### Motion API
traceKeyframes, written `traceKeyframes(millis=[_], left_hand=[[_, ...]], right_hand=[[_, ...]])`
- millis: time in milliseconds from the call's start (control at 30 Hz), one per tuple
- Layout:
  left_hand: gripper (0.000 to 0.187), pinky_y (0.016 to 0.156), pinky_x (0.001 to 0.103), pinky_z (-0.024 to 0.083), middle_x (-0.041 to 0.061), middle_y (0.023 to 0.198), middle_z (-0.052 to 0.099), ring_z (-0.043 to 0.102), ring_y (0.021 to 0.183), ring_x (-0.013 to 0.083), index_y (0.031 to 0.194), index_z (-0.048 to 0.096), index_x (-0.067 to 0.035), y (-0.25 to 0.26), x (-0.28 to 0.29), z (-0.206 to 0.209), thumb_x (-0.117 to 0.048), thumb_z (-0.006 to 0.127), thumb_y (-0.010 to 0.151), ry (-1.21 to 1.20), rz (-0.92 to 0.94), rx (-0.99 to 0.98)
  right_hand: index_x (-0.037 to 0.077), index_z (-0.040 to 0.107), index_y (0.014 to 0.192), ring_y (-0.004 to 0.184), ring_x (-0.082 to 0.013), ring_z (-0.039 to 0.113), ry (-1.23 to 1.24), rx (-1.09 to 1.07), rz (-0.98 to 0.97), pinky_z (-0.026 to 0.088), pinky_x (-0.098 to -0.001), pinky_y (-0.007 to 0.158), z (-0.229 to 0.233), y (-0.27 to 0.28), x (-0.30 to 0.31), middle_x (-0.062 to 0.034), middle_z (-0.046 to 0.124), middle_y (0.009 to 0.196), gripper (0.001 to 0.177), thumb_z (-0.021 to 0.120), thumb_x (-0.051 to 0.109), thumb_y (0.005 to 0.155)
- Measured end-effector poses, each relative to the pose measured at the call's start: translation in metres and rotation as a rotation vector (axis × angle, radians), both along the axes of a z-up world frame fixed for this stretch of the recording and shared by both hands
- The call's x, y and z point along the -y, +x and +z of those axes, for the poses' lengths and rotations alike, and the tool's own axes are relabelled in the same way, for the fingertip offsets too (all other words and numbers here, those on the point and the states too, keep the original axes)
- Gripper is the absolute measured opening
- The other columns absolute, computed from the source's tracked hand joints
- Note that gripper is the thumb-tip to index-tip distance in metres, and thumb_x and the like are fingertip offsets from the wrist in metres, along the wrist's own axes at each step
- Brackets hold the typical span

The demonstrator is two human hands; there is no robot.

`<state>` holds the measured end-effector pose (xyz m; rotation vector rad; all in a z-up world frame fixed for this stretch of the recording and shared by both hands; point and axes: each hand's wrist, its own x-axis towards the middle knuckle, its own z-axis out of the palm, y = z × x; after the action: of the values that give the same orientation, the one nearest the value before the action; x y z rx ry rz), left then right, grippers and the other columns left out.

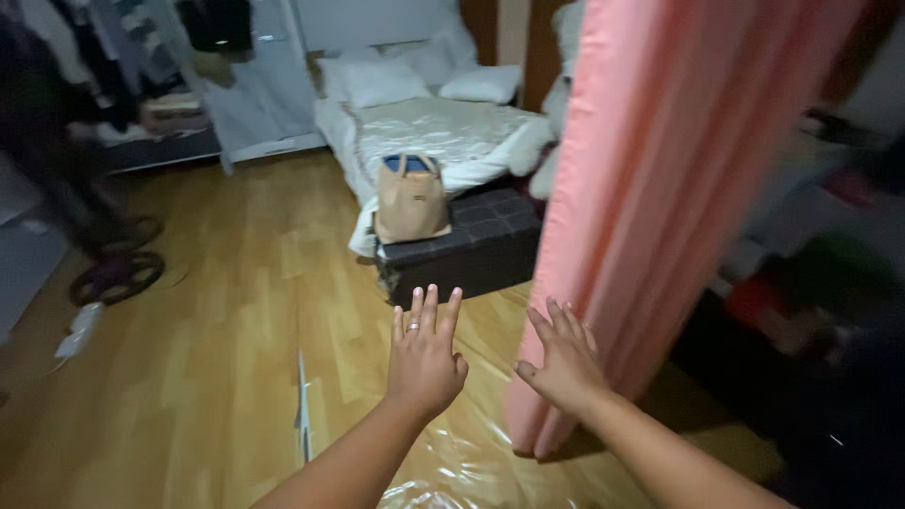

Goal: The person unpacks a black backpack placed on a chair, removing a laptop, notebook, mouse, and charging cable, then places them on a nearby table. They also remove a small pouch and a wallet, placing them on a shelf.

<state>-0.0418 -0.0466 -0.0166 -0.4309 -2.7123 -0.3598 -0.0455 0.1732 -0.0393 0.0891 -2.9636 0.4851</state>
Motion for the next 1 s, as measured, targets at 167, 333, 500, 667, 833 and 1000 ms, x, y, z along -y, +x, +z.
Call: traceKeyframes(millis=[167,333,500,667,833,1000], left_hand=[[0.093,0.120,0.058,0.013,0.022,0.161,0.027,0.022,0.151,0.0377,0.158,0.027,-0.018,-0.071,0.032,-0.020,-0.019,0.070,0.076,0.050,0.073,-0.026],[0.095,0.121,0.058,0.012,0.020,0.162,0.027,0.022,0.151,0.0367,0.158,0.027,-0.020,-0.174,0.057,-0.021,-0.018,0.071,0.075,0.039,0.149,-0.019],[0.101,0.121,0.057,0.010,0.020,0.166,0.022,0.016,0.153,0.0353,0.161,0.022,-0.021,-0.290,0.083,-0.007,-0.021,0.074,0.075,0.012,0.217,0.050],[0.097,0.122,0.057,0.010,0.018,0.164,0.022,0.015,0.154,0.0344,0.159,0.021,-0.021,-0.368,0.094,-0.015,-0.021,0.073,0.077,0.021,0.267,0.092],[0.099,0.122,0.057,0.008,0.019,0.164,0.021,0.014,0.154,0.0351,0.159,0.020,-0.021,-0.418,0.094,-0.032,-0.022,0.074,0.077,0.034,0.274,0.112],[0.099,0.122,0.056,0.007,0.018,0.165,0.019,0.014,0.154,0.0338,0.160,0.017,-0.023,-0.481,0.099,-0.043,-0.022,0.073,0.078,0.023,0.272,0.174]], right_hand=[[0.023,0.029,0.158,0.156,-0.0301,0.011,0.003,-0.015,0.071,0.015,-0.0505,0.123,-0.011,-0.093,0.038,-0.0108,0.014,0.169,0.097,0.079,0.045,0.077],[0.024,0.031,0.157,0.156,-0.0300,0.012,0.017,-0.034,0.129,0.015,-0.0510,0.124,-0.015,-0.217,0.064,-0.0100,0.016,0.168,0.096,0.079,0.048,0.077],[0.026,0.032,0.157,0.157,-0.0292,0.011,-0.013,-0.012,0.177,0.015,-0.0504,0.124,-0.017,-0.343,0.086,-0.0092,0.015,0.169,0.096,0.080,0.046,0.076],[0.024,0.031,0.157,0.157,-0.0290,0.010,0.002,0.013,0.229,0.016,-0.0512,0.123,-0.020,-0.431,0.103,-0.0099,0.014,0.169,0.096,0.080,0.048,0.077],[0.024,0.032,0.157,0.157,-0.0289,0.011,0.007,0.035,0.257,0.016,-0.0506,0.124,-0.024,-0.488,0.110,-0.0097,0.015,0.169,0.095,0.080,0.048,0.077],[0.022,0.029,0.158,0.157,-0.0292,0.007,0.039,0.113,0.233,0.012,-0.0501,0.124,-0.031,-0.550,0.112,-0.0101,0.013,0.169,0.097,0.079,0.049,0.079]])
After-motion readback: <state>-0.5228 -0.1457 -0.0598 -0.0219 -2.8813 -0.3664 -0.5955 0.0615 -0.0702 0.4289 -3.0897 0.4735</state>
